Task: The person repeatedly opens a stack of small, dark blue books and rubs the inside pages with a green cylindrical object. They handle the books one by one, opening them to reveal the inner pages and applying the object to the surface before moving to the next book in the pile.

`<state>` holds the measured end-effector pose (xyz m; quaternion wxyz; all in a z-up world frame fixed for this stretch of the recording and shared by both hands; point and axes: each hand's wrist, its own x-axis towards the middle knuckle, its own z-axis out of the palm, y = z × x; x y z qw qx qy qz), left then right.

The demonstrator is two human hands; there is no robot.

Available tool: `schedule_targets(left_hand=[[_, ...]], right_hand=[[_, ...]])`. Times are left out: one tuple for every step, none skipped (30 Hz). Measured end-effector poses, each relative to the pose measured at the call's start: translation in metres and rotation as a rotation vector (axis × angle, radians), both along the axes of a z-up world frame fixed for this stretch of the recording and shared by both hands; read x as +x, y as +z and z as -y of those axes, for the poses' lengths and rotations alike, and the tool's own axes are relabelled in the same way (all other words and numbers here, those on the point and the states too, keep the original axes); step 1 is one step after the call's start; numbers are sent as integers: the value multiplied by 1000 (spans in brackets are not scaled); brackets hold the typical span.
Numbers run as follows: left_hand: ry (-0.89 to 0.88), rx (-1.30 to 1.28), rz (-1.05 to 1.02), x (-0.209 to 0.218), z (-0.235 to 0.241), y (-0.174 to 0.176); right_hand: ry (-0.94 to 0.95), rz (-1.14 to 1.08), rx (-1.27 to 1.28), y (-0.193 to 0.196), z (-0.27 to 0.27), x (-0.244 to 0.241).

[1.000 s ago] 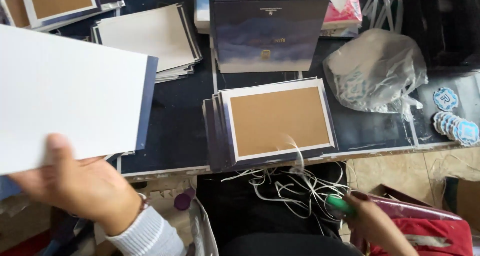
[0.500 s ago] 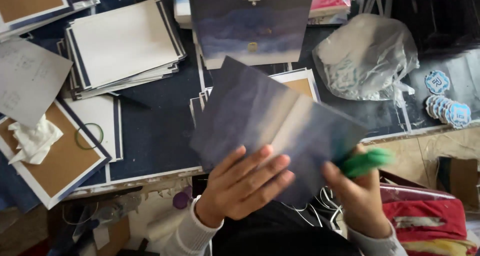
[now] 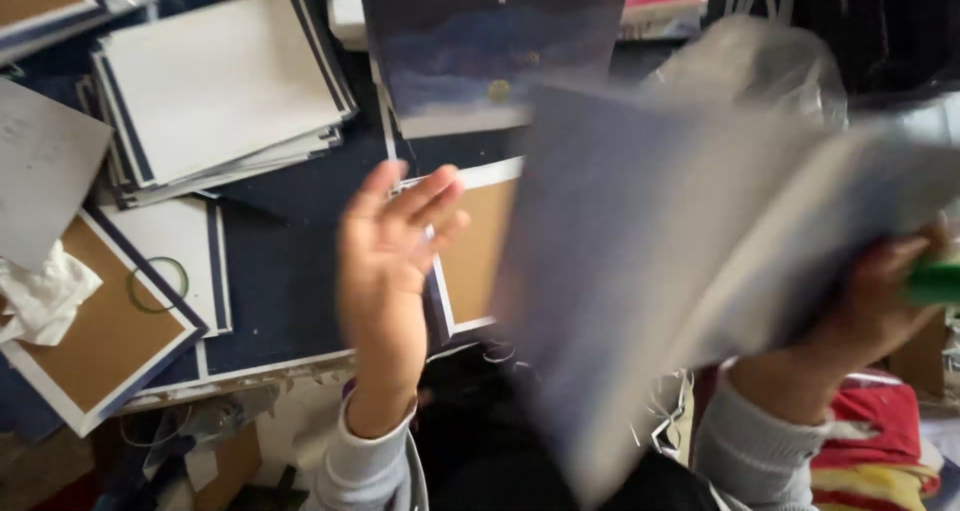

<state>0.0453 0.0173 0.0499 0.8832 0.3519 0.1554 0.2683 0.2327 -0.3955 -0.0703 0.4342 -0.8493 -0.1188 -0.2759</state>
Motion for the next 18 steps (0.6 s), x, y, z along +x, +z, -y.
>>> schedule_targets(left_hand=[[-29, 665, -162, 3, 5, -4], [-58, 1330, -325, 7, 9, -7], [-65, 1325, -330, 9, 16, -14], [-103, 1583, -361, 10, 23, -21], [-142, 1845, -389, 11, 30, -29], [-148, 1842, -392, 8, 31, -33], [-157, 1884, -410, 8, 31, -37], [-167, 1926, -427, 8, 31, -40], [-176, 1924, -429, 6, 29, -39], [-190, 1921, -417, 4, 28, -37], [-204, 1917, -406, 2, 26, -35], [-212, 1914, -409, 0, 25, -34], [-212, 1752, -320, -1, 22, -32], [-211, 1589, -234, -2, 20, -30], [-217, 1587, -237, -24, 20, -69], [21, 1239, -202, -46, 20, -107], [235, 878, -160, -65, 19, -146], [226, 875, -157, -68, 15, -123]], right_hand=[[-15, -69, 452, 35, -24, 3], [-35, -141, 899, 69, -49, 7], [-40, -147, 893, 67, -39, 10], [138, -237, 842, 65, -29, 14], [320, -319, 786, 62, -20, 18], [317, -325, 784, 59, -21, 12], [158, -269, 759, 56, -24, 9], [2, -208, 729, 54, -26, 6], [-4, -213, 726, 46, -24, 12], [-26, -175, 668, 38, -22, 18], [-46, -138, 609, 30, -20, 24], [-50, -144, 606, 49, -49, 10], [-2, -243, 592, 67, -79, -3], [47, -342, 577, 85, -110, -15], [44, -348, 576, 77, -111, -21], [18, -394, 568, 68, -112, -27], [-13, -433, 560, 60, -113, -32], [-22, -430, 558, 58, -119, -39]])
